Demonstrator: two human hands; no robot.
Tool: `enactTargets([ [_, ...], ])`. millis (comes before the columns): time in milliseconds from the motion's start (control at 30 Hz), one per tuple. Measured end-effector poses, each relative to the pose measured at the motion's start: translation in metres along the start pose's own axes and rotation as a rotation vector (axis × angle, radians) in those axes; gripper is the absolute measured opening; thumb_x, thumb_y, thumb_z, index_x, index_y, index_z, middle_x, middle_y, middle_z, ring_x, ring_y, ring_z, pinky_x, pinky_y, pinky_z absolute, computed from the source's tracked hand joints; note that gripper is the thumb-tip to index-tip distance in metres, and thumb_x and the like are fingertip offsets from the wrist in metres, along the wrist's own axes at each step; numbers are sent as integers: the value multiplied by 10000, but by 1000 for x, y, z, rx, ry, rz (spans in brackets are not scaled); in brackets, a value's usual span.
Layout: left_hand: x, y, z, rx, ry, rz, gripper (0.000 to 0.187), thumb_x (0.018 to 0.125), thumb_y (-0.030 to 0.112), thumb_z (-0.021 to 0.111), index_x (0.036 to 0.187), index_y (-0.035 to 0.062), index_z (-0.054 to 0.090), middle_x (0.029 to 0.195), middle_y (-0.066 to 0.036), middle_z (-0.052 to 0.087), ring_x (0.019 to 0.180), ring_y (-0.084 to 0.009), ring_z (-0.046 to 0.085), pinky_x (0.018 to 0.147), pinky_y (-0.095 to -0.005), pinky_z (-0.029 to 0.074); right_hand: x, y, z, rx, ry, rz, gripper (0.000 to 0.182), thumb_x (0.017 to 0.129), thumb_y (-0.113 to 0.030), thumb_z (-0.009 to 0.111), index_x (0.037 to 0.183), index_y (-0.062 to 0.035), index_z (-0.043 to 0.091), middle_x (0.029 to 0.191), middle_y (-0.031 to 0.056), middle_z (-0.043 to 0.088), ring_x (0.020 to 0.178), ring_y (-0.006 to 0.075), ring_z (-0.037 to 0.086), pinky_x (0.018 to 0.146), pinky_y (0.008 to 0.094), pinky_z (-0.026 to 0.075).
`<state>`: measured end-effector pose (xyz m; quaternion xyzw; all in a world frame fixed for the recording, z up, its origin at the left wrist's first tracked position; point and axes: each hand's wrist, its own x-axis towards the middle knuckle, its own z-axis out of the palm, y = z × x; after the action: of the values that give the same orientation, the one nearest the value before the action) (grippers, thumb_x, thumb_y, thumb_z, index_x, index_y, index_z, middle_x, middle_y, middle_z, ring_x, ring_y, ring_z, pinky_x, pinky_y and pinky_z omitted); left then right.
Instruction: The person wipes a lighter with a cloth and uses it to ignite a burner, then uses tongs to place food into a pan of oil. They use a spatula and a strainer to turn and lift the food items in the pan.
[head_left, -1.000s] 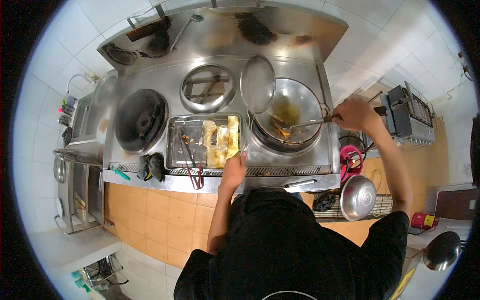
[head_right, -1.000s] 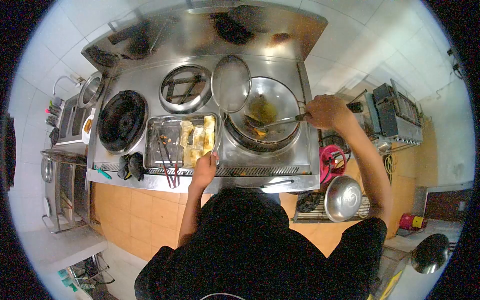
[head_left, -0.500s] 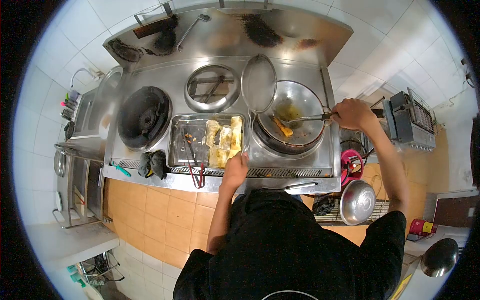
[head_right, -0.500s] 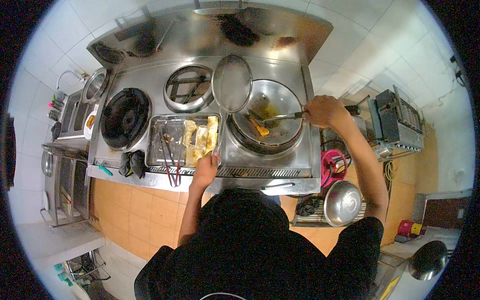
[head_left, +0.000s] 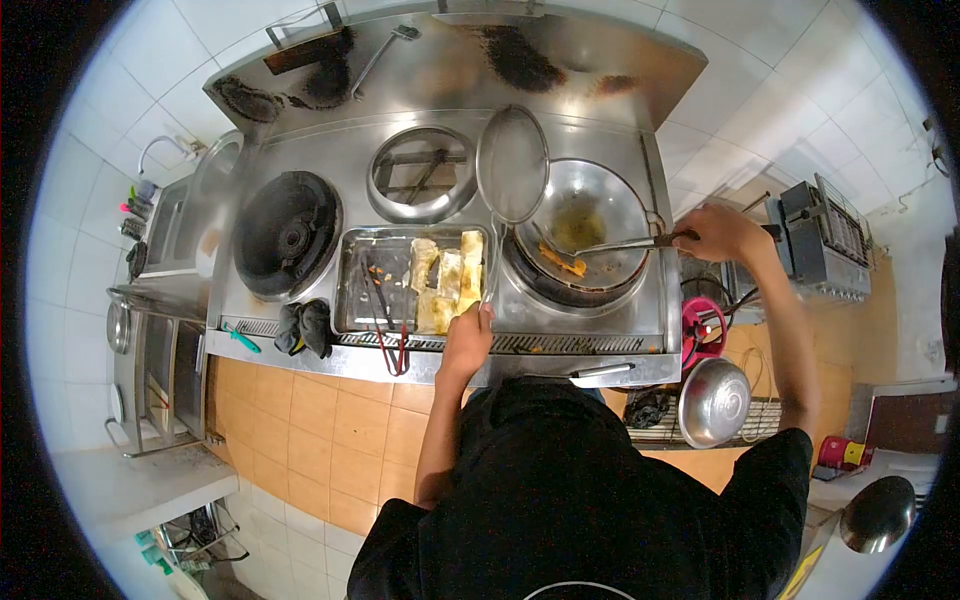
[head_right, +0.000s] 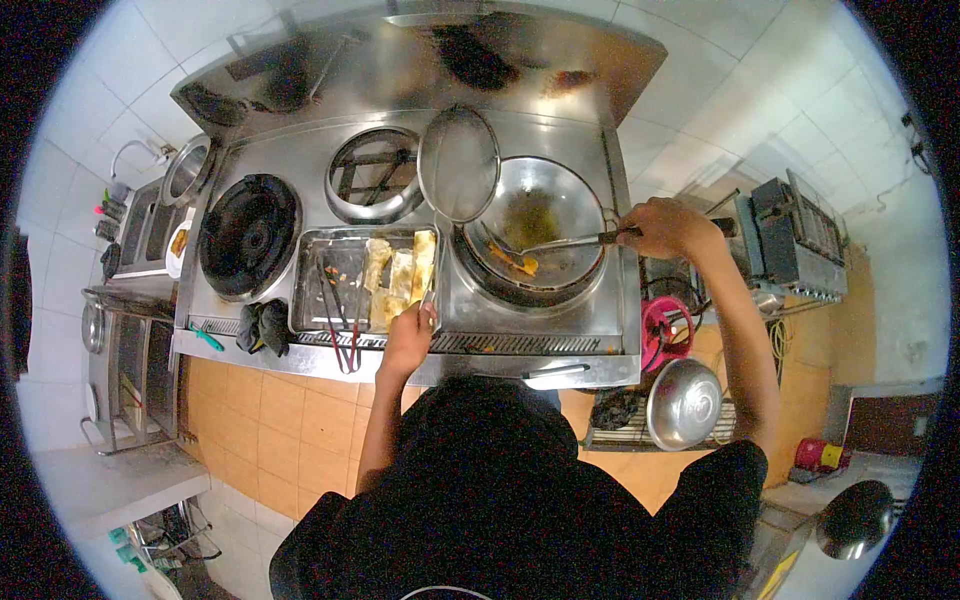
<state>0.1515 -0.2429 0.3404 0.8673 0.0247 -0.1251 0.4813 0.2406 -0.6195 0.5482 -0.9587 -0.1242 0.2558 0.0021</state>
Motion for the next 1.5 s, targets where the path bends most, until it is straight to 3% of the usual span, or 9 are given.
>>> enactTargets([
  [133,0,-2,3,10,-8,-12,375,1014,257,417,941,-47,624,861,-305,633,882,-493,603,766,-498,463,2,3,11,-121,98,-27,290,878,-353,584,969,-128,743,880,207,698,884,401,676,819,494,538],
  [200,1,-11,8,33,80,104,401,1034,318,420,893,-5,611,706,-227,589,684,-371,607,675,-428,466,1,0,12,-182,126,-30,287,875,-354,589,968,-130,743,881,204,700,880,401,679,810,498,544],
  [367,1,-10,8,20,46,78,382,1028,300,424,898,-8,609,733,-240,602,707,-404,603,688,-439,467,-7,-17,7,-295,108,35,277,867,-344,610,972,-124,742,870,152,701,914,345,667,847,471,522],
  [667,-2,-5,7,21,41,76,356,1025,268,431,903,-18,606,705,-232,582,677,-382,592,665,-426,458,-11,-35,17,-365,139,-86,317,878,-325,601,863,-32,720,839,202,696,860,368,695,781,490,554],
  [900,-3,-10,10,15,73,109,356,1024,266,433,905,-20,607,697,-224,589,673,-379,602,662,-431,459,-15,-45,16,-388,136,-87,299,882,-304,604,833,-34,722,830,187,702,845,364,700,784,479,558],
  [1100,-2,-10,9,-2,76,90,345,1021,259,437,900,-12,612,712,-233,596,681,-377,611,655,-428,462,-19,-37,12,-396,129,-96,288,872,-293,590,890,-38,722,837,207,696,836,365,699,772,486,559],
  [1267,-1,-8,6,3,84,101,338,1019,242,434,887,-12,614,726,-240,602,699,-391,617,663,-433,466,-18,-13,9,-253,83,-136,295,890,-344,591,1079,-160,724,817,178,680,844,365,664,811,479,519],
  [1433,-1,-8,5,31,107,96,289,1003,183,429,896,-8,616,753,-246,611,731,-418,618,685,-449,471,-22,-5,4,-206,38,-40,299,891,-364,609,1119,-205,720,820,189,674,899,366,645,831,479,513],
  [1500,-1,-9,3,-35,62,81,333,1005,243,452,948,-36,626,876,-301,639,890,-488,606,775,-496,467,-20,2,8,-205,28,-46,298,888,-369,620,1127,-220,719,819,197,671,914,371,639,837,482,511],
])
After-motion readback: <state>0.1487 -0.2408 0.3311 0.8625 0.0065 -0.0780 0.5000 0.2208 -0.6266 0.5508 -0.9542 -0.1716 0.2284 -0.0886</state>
